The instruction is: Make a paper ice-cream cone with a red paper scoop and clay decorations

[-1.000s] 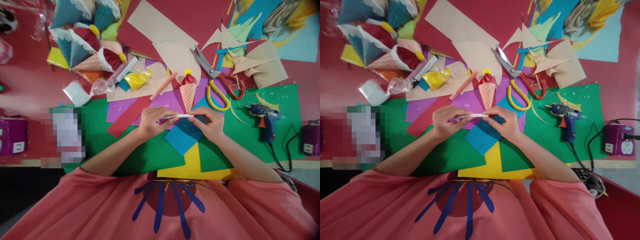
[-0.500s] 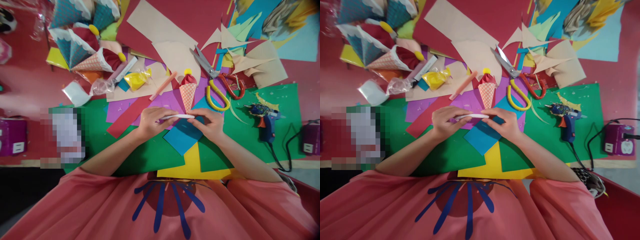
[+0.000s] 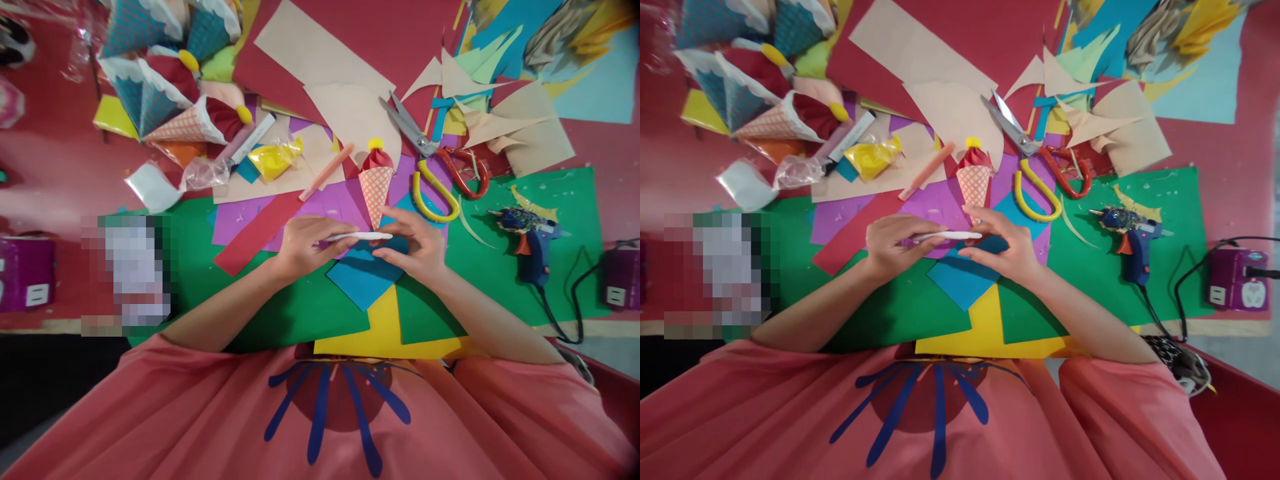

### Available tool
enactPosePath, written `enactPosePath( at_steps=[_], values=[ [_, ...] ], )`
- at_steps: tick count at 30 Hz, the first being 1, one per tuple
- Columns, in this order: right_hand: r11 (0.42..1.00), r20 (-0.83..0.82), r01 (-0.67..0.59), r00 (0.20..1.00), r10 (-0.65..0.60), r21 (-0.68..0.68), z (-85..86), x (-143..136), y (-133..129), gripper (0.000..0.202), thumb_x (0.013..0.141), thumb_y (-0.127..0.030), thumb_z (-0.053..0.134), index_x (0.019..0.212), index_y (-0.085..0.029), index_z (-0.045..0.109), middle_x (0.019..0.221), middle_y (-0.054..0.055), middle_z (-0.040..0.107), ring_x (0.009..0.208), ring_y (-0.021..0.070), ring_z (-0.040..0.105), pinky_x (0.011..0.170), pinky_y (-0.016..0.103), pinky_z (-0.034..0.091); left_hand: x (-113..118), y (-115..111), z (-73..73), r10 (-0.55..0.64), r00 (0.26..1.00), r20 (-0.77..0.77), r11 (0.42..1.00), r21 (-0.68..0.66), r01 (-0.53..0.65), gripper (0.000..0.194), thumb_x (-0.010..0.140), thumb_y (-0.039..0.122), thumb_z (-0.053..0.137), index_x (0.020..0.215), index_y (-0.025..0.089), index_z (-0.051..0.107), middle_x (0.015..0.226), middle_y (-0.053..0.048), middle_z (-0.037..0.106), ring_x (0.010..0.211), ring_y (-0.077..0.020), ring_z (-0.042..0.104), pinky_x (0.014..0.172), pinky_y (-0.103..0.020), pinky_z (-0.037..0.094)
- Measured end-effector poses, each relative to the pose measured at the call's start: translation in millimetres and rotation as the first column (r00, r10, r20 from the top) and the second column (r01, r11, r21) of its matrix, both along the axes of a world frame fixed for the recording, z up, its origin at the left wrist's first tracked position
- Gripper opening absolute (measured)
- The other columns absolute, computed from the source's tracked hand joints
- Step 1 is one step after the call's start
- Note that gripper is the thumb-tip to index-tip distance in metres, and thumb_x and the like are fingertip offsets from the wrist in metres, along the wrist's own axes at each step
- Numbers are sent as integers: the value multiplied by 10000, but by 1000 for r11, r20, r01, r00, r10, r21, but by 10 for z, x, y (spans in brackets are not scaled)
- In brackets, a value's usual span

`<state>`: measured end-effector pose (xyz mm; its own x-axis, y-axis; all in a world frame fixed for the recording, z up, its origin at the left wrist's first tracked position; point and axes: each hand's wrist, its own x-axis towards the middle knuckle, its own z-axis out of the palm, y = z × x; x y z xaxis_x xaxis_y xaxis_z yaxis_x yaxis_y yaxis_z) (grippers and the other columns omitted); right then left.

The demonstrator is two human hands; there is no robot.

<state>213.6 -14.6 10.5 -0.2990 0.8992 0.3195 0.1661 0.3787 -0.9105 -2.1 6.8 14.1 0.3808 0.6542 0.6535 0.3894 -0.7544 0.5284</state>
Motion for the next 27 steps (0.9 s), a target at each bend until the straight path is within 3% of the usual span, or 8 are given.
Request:
enactPosePath(
  at_steps=[6,11,15,20,24,27],
  values=[
    [993,124,4,992,-19,119,13,1,19,142,871,-229,703,996,-263,760,910,0,809,800,152,774,717,243,616,-6,-10,-34,-33,999,-32,999,7,33,228,936,352,619,881,145,698,708,-2,760,562,-55,664,570,-152,476],
    [993,98,11,995,-23,114,0,-5,12,143,879,-270,698,1010,-260,754,910,10,808,817,156,773,736,258,619,-6,-20,-34,-46,998,-42,999,16,46,163,910,312,660,897,151,687,745,2,769,600,-61,684,613,-156,493],
    [999,76,-32,997,29,34,-21,-12,3,435,817,-404,754,1218,-259,669,1045,46,788,904,181,766,781,298,630,7,-26,-42,-51,998,-29,998,44,53,149,915,292,652,878,150,677,736,-5,771,626,-71,702,625,-160,500],
    [988,140,-60,989,40,144,-4,-32,8,113,892,-235,677,991,-222,730,908,32,802,816,145,770,727,240,620,25,-31,-64,-93,996,5,993,70,92,158,937,298,621,866,164,665,736,0,772,609,-67,701,607,-163,495],
    [985,104,-11,995,-8,174,16,-35,14,69,899,-214,662,890,-224,730,820,15,798,798,151,771,749,256,628,6,-32,-48,-43,998,-35,998,33,44,200,898,346,674,949,153,675,786,-15,780,620,-70,699,615,-167,502],
    [991,104,-6,995,-8,136,19,-34,15,81,888,-255,680,945,-223,727,857,23,799,774,143,765,703,240,619,-6,-32,-36,-50,998,-38,998,41,51,133,890,283,689,921,155,669,778,-5,778,647,-73,710,640,-167,510]
  ],
)
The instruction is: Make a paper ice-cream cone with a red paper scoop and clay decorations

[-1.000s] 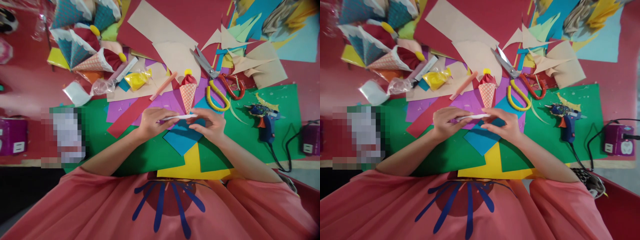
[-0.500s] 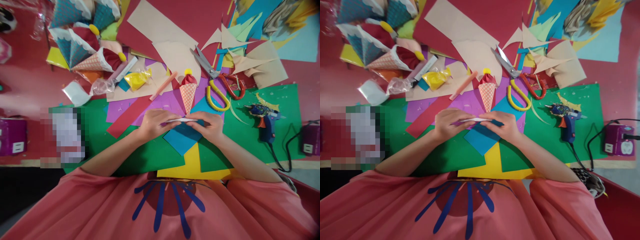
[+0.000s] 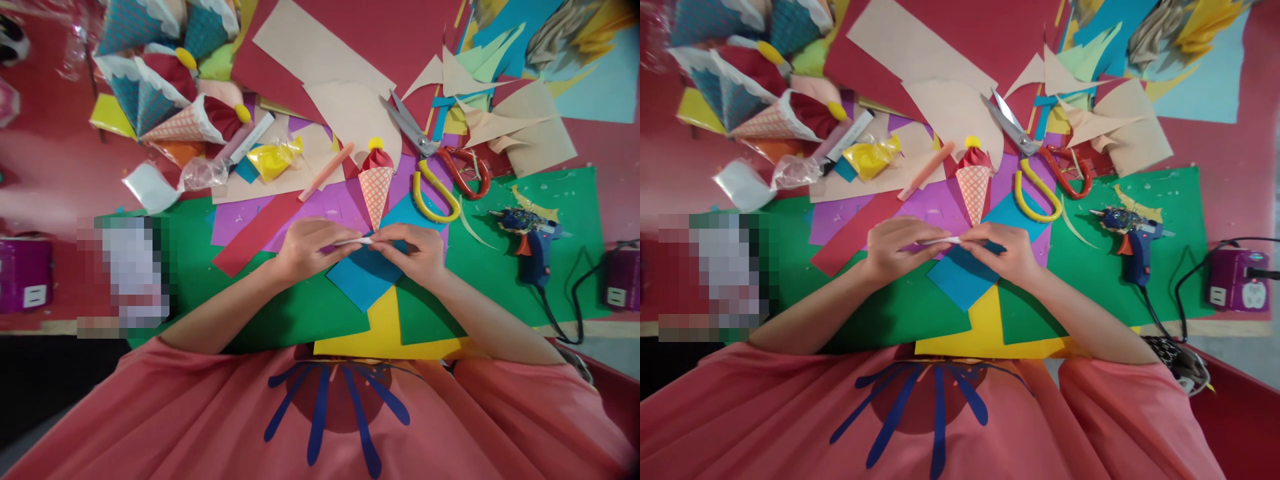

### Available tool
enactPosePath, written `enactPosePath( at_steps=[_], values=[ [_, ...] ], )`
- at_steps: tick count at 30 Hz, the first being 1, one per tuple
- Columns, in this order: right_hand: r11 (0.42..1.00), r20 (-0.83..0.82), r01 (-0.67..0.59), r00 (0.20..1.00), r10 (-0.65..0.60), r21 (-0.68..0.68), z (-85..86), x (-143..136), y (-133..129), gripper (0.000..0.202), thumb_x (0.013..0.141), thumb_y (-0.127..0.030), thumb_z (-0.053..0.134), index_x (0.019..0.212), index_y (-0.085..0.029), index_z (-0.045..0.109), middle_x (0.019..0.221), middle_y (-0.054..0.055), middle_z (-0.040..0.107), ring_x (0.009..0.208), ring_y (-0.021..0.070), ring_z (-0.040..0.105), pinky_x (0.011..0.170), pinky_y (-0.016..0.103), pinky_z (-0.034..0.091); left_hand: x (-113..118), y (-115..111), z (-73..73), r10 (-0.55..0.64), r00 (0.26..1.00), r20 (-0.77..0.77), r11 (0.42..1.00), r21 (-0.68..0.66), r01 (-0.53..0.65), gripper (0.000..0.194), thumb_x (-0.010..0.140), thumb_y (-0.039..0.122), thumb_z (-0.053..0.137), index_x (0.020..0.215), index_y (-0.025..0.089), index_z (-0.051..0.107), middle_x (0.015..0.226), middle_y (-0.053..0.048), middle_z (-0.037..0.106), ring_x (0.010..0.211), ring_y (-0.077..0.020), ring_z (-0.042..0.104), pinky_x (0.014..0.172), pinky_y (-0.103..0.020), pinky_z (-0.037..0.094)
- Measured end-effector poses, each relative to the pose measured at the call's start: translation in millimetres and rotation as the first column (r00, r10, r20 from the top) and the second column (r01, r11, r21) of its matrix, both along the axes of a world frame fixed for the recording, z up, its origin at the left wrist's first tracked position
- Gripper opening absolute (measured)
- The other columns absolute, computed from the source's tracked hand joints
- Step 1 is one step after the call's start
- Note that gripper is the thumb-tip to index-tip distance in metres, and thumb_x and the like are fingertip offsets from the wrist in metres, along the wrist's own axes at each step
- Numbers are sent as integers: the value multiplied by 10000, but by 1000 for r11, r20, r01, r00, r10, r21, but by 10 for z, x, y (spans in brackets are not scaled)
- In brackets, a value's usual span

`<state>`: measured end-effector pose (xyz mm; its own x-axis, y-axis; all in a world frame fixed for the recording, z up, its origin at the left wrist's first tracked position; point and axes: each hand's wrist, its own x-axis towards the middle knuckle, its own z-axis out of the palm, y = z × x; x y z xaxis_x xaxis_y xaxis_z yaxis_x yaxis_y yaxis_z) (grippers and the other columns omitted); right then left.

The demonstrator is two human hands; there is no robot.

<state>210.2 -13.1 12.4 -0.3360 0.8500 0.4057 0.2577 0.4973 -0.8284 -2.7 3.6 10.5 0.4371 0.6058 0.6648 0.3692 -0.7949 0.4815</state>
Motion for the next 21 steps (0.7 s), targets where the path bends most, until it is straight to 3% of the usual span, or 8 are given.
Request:
enactPosePath(
  at_steps=[3,6,9,12,16,21],
  values=[
    [998,5,-41,999,41,-40,-3,-5,-2,241,848,-329,729,1057,-212,708,964,51,797,816,149,765,704,239,616,4,-5,-2,-44,999,18,999,15,44,102,911,252,659,880,155,656,781,-12,780,679,-81,727,668,-173,520],
    [997,15,-61,998,62,-45,-13,-8,-2,154,880,-290,693,1011,-217,722,923,34,798,780,133,754,686,227,599,10,-10,-4,-73,997,14,997,6,73,109,919,264,649,899,156,655,784,-17,778,676,-87,727,657,-177,523],
    [999,-41,-2,999,0,-54,-28,-2,2,83,889,-260,675,918,-216,739,826,17,786,696,123,724,614,225,565,8,-5,4,-19,1000,-2,1000,-11,19,209,899,342,672,978,150,659,804,-23,776,653,-86,712,638,-178,527],
    [994,-79,38,996,-46,-99,-39,3,4,79,876,-277,688,898,-222,740,794,9,771,677,125,706,596,235,547,4,4,15,11,1000,-13,1000,-26,-11,154,910,303,659,947,153,661,796,-15,774,672,-86,716,655,-173,536],
    [976,-80,-56,996,40,-213,-32,-8,-4,307,816,-359,753,1085,-223,696,945,41,774,772,148,728,654,258,573,14,4,8,-42,999,13,999,-16,42,104,921,261,642,878,167,655,767,-5,771,680,-93,722,680,-186,547],
    [987,0,-32,999,32,-159,0,-17,6,87,884,-279,664,885,-207,714,823,26,762,645,114,668,574,238,528,11,-11,2,-20,999,-38,996,-89,17,225,932,383,619,966,165,663,820,-29,773,708,-97,715,672,-196,532]
  ],
)
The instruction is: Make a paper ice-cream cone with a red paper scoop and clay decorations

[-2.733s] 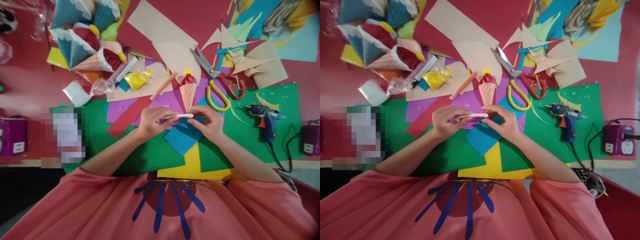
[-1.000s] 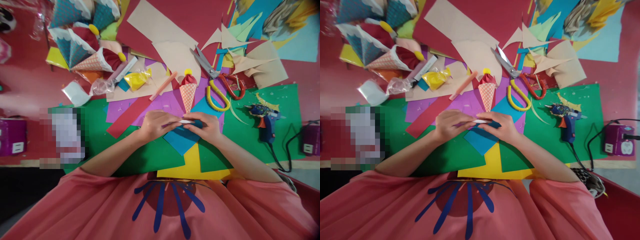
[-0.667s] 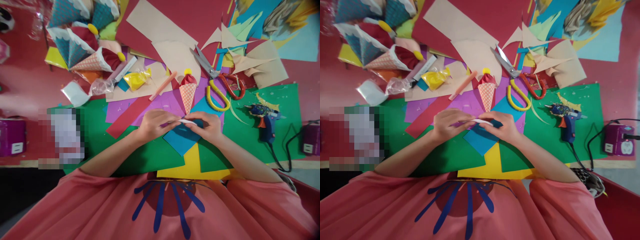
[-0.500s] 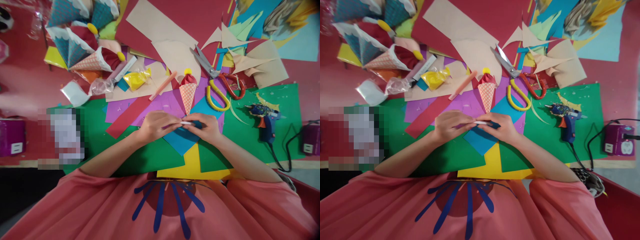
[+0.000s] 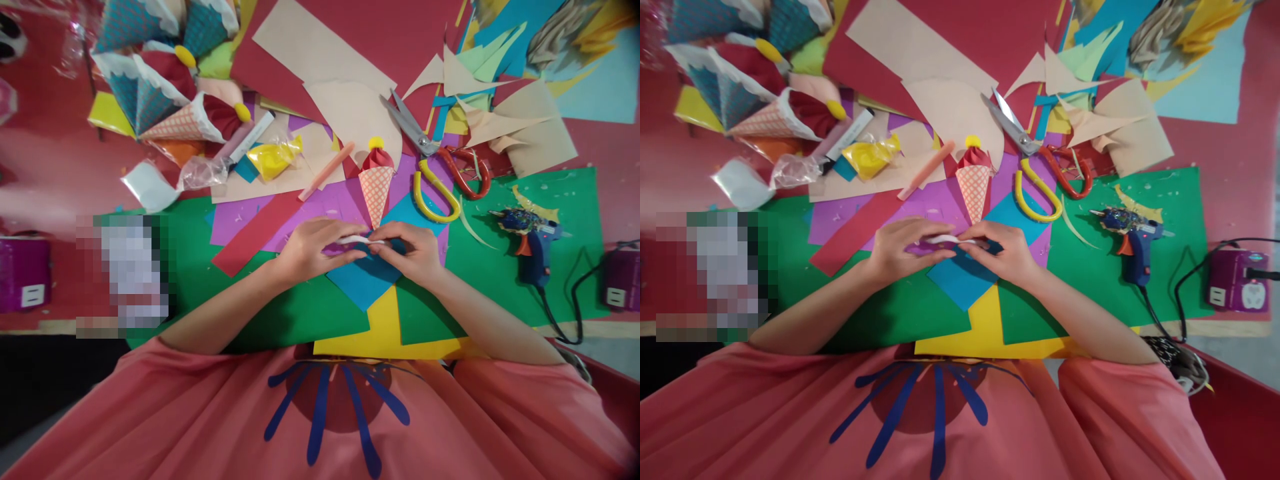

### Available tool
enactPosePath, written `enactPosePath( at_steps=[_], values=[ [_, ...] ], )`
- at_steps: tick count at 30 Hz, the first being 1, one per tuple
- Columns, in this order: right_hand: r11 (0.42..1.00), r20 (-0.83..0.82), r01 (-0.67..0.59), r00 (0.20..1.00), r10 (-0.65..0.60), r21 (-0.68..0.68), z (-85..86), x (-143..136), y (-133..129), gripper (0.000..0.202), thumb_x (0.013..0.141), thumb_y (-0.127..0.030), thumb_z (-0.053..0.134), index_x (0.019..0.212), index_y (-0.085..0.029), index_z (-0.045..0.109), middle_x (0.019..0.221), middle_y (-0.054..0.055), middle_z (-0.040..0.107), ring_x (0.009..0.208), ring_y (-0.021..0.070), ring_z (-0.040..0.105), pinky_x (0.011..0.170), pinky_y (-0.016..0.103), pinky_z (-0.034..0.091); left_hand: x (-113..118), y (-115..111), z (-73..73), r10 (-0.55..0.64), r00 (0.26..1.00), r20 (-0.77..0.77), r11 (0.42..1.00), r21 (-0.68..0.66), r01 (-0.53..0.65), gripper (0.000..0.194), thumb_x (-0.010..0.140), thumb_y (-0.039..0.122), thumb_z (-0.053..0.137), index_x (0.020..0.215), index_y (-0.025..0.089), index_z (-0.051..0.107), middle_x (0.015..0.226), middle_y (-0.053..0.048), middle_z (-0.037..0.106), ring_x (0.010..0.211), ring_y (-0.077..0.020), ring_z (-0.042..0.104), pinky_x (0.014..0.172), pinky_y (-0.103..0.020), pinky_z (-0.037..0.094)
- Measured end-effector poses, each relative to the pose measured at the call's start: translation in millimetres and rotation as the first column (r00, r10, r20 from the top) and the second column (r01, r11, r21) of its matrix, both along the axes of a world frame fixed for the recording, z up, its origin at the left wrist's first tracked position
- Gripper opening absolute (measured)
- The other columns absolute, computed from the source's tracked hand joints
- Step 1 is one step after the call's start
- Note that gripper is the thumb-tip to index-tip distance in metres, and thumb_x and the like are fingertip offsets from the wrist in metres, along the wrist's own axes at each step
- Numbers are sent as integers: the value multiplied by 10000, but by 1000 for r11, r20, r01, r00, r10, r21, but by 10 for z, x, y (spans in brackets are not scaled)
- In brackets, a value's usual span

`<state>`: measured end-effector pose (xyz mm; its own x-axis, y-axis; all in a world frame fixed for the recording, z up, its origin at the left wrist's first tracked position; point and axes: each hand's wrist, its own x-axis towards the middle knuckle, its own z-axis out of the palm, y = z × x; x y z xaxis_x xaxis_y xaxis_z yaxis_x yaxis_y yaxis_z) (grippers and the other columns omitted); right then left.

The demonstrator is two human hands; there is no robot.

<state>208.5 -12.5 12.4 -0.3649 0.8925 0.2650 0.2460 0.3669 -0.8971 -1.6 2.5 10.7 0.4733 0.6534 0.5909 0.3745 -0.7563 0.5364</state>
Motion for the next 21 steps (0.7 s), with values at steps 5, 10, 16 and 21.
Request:
enactPosePath(
  at_steps=[5,10,16,21],
  values=[
    [999,-37,39,999,-38,16,1,-3,8,61,852,-236,679,896,-196,691,812,24,745,645,105,652,576,224,526,-8,9,8,1,1000,0,1000,-26,0,143,931,301,628,899,167,663,756,-10,751,677,-91,694,660,-193,515],
    [999,-23,-36,999,36,-25,-5,-10,3,92,866,-259,685,931,-195,686,845,26,747,670,104,671,586,216,522,9,12,-5,-61,998,31,998,29,60,126,942,279,610,923,159,642,804,-17,764,728,-94,712,702,-191,523],
    [996,-46,34,998,-38,-79,-18,3,-9,163,891,-346,653,906,-186,678,802,31,719,614,103,637,555,235,506,2,37,-14,-16,1000,-1,999,-41,16,193,933,350,619,952,160,646,791,-14,745,675,-91,671,655,-200,498],
    [996,-50,-26,999,22,-84,-43,-8,-18,173,865,-327,697,961,-184,689,878,42,746,654,104,670,581,230,521,10,37,-27,-53,998,18,999,-4,53,174,964,302,570,883,169,648,739,-6,731,661,-89,659,636,-205,477]
  ],
)
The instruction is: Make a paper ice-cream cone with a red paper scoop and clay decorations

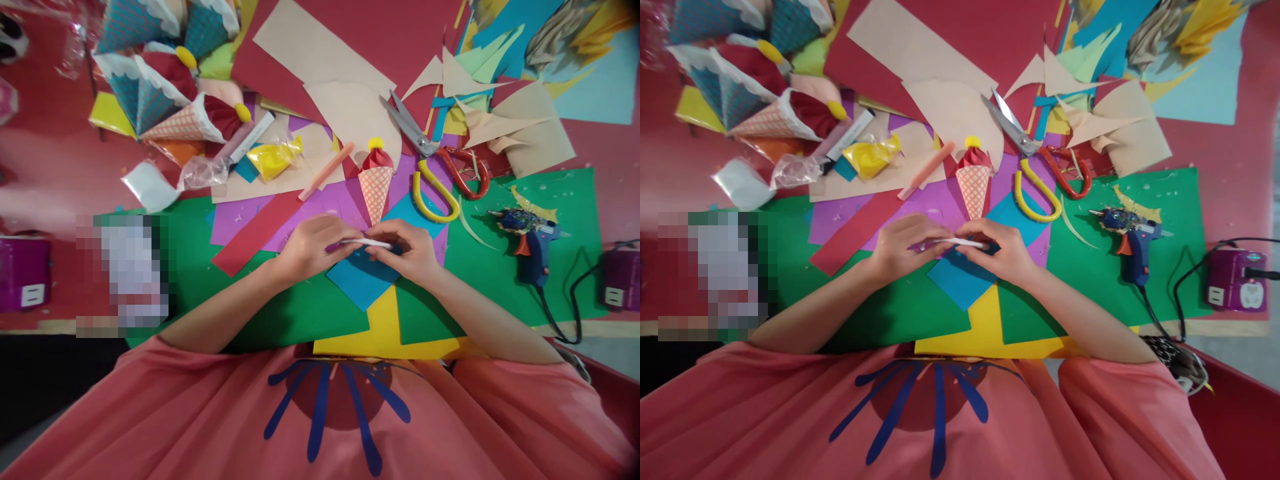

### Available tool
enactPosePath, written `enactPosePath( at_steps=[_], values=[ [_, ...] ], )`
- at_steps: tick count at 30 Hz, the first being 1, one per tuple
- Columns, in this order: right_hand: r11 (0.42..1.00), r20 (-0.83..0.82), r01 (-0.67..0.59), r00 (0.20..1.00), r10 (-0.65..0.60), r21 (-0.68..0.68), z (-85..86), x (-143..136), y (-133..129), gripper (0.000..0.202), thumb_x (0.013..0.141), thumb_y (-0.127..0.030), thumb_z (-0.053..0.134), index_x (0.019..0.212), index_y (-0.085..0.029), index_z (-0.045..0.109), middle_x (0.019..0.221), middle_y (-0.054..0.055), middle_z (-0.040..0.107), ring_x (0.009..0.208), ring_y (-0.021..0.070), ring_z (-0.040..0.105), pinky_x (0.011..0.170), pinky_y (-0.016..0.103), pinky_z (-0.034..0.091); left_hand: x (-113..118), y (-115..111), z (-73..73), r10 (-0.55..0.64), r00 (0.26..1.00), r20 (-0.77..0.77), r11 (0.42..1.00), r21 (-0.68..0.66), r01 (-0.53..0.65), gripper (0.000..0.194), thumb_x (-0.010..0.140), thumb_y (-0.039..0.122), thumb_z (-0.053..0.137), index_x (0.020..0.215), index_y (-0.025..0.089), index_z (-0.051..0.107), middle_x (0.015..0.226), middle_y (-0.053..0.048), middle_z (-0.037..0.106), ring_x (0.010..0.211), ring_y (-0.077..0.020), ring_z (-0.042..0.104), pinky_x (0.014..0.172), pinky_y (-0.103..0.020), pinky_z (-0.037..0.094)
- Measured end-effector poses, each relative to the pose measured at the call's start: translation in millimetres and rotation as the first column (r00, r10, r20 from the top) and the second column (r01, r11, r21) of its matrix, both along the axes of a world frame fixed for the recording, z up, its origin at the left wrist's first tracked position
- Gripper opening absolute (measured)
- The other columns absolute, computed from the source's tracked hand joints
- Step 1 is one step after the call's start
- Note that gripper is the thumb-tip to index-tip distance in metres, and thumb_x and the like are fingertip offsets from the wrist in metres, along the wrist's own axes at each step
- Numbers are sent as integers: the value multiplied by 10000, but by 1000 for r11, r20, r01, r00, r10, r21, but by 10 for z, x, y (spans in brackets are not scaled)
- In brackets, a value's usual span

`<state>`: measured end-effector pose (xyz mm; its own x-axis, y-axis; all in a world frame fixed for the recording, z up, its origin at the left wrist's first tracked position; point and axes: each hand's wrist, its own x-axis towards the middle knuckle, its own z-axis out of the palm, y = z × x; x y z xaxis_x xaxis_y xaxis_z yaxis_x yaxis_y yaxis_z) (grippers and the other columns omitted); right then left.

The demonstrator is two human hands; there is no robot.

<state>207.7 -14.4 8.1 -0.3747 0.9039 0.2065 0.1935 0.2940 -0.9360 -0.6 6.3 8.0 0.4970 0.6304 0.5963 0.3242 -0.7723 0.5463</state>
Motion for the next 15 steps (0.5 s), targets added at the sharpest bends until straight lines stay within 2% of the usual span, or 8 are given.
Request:
enactPosePath(
  at_steps=[3,6,9,12,15],
  values=[
    [1000,-2,2,1000,-2,-17,1,3,-12,151,898,-324,650,910,-181,698,799,26,733,560,83,634,513,217,485,-5,-7,-1,15,1000,-24,999,-31,-16,171,951,334,592,937,174,653,768,-7,737,684,-94,671,664,-211,491],
    [998,-13,59,998,-59,-27,4,11,-21,153,888,-327,654,923,-184,692,772,20,719,553,88,620,502,220,486,-15,-3,-1,40,999,-24,997,-62,-41,179,922,344,636,971,172,650,803,-11,742,716,-96,680,690,-209,505],
    [999,-5,50,999,-50,-6,6,11,-15,177,859,-324,694,979,-194,697,843,27,736,596,94,643,531,222,509,-13,4,-5,10,1000,24,1000,-9,-9,88,920,265,640,911,177,641,787,-2,743,716,-92,680,695,-207,508],
    [1000,-25,8,1000,-7,23,15,4,-7,115,876,-287,682,943,-201,717,842,21,745,582,85,664,519,202,510,-4,-3,-2,-16,999,49,999,35,15,33,921,217,633,915,186,642,810,-2,758,738,-90,692,709,-206,511],
    [998,-56,56,997,-56,-5,23,-1,-11,120,887,-306,672,882,-194,715,781,15,736,522,82,655,475,196,494,-4,-17,12,35,999,-14,999,-13,-36,155,931,322,626,981,178,655,816,-13,756,731,-94,692,700,-208,516]
  ],
)
